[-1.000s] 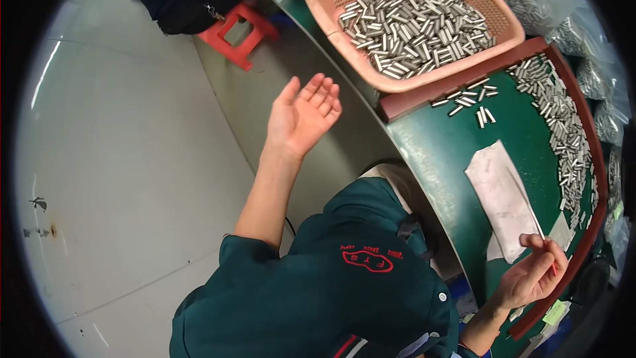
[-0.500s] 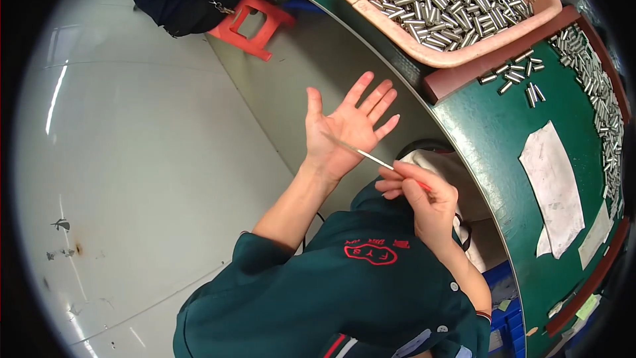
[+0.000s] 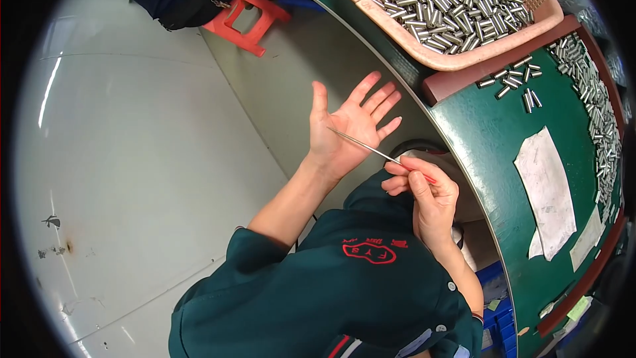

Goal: Inspecting and cleaning small metal cylindrical components using a thin metal pick tool at a factory workstation.

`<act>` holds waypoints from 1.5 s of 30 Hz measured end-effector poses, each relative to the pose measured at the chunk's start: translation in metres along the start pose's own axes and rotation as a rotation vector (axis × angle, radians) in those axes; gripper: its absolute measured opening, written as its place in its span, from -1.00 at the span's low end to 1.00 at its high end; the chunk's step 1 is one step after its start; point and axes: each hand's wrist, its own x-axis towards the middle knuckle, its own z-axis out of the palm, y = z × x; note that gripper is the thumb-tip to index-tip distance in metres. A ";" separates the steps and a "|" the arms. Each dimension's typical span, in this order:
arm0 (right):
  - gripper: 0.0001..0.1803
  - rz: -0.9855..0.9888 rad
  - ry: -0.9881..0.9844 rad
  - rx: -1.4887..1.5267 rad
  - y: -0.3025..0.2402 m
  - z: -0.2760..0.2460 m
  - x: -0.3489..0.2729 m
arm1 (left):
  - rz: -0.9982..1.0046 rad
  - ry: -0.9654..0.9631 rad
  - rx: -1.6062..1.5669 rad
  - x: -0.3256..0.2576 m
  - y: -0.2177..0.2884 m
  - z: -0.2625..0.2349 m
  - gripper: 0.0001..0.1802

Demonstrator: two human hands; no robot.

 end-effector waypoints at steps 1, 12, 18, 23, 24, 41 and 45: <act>-0.74 0.000 -0.001 -0.001 0.000 -0.001 0.000 | 0.000 0.000 0.006 0.000 -0.001 0.001 0.00; -0.77 -0.023 0.028 -0.036 -0.005 -0.004 0.001 | -0.004 0.036 0.040 0.003 -0.001 0.003 -0.01; -0.79 -0.050 0.054 -0.019 -0.006 -0.005 0.000 | -0.001 0.061 0.062 0.003 -0.002 0.003 -0.02; -0.79 -0.042 0.042 -0.014 -0.006 -0.004 0.002 | -0.002 0.055 0.067 0.004 -0.002 0.002 -0.02; -0.79 -0.037 0.039 -0.014 -0.005 -0.005 0.002 | -0.003 0.058 0.069 0.004 -0.003 0.002 -0.03; -0.79 -0.149 0.074 -0.091 -0.003 -0.002 -0.002 | 0.006 0.043 0.057 0.003 -0.002 -0.008 -0.02; -0.79 -0.136 0.059 -0.071 -0.003 -0.001 -0.003 | 0.009 0.051 0.062 0.003 -0.003 -0.007 -0.02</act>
